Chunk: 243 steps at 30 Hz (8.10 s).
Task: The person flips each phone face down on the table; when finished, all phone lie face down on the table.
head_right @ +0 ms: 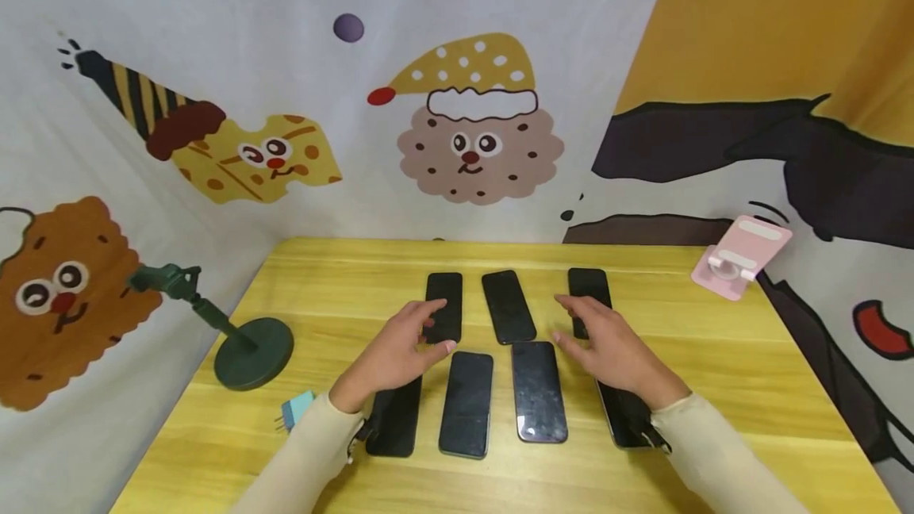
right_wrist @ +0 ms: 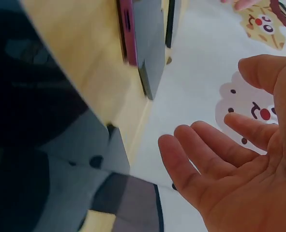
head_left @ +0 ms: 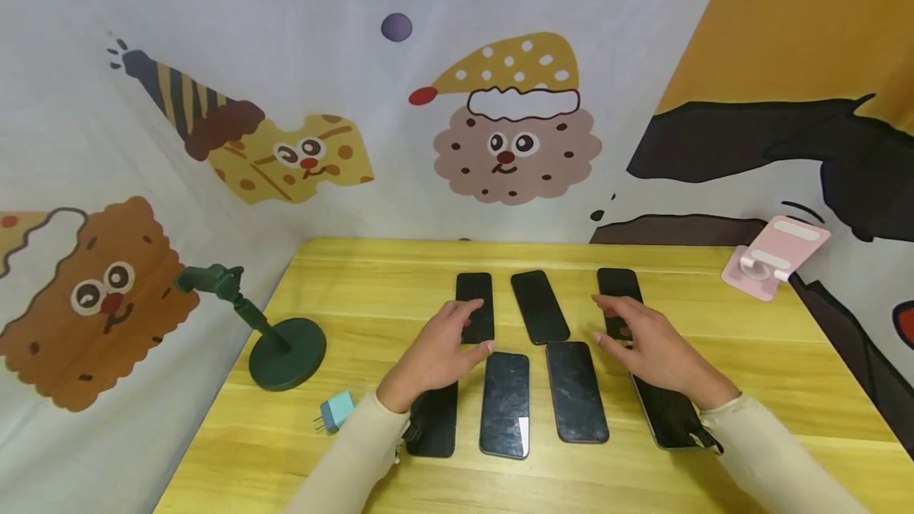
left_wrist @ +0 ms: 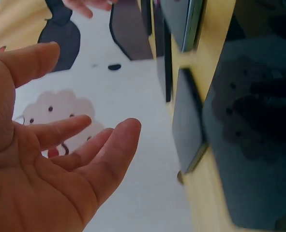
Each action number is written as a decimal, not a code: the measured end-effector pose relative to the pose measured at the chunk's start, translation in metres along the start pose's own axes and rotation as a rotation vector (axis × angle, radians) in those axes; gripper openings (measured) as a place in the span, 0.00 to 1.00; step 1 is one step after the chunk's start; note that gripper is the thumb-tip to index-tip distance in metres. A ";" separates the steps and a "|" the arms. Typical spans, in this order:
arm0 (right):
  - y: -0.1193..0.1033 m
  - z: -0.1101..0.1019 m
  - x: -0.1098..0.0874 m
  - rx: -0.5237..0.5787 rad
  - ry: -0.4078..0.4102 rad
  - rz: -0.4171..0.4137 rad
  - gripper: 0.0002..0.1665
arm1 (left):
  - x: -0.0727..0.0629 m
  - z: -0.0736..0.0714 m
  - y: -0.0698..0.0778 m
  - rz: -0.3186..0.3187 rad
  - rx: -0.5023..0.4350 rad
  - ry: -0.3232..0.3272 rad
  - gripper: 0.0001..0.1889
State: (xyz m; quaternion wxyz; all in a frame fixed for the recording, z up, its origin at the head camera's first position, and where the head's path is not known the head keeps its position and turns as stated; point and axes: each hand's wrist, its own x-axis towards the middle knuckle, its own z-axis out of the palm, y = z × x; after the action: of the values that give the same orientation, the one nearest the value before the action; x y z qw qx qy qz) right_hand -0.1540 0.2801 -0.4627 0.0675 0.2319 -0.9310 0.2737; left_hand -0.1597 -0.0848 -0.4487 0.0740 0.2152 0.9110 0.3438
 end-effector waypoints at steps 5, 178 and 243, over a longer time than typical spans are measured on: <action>-0.007 0.006 -0.011 0.119 -0.024 0.027 0.32 | -0.008 0.016 0.005 0.002 -0.081 -0.055 0.37; 0.024 -0.036 -0.105 0.339 0.058 0.654 0.33 | 0.053 0.176 0.135 -0.298 -1.299 -0.224 0.35; 0.009 -0.014 -0.055 0.015 -0.061 0.379 0.29 | 0.039 0.137 0.108 -0.249 -0.827 -0.108 0.23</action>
State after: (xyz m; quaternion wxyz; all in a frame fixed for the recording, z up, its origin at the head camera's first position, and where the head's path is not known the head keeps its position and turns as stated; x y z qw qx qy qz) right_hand -0.1101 0.3164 -0.4689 -0.0150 0.0608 -0.9576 0.2812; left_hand -0.1192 0.0864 -0.4806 0.2424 0.0738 0.7105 0.6565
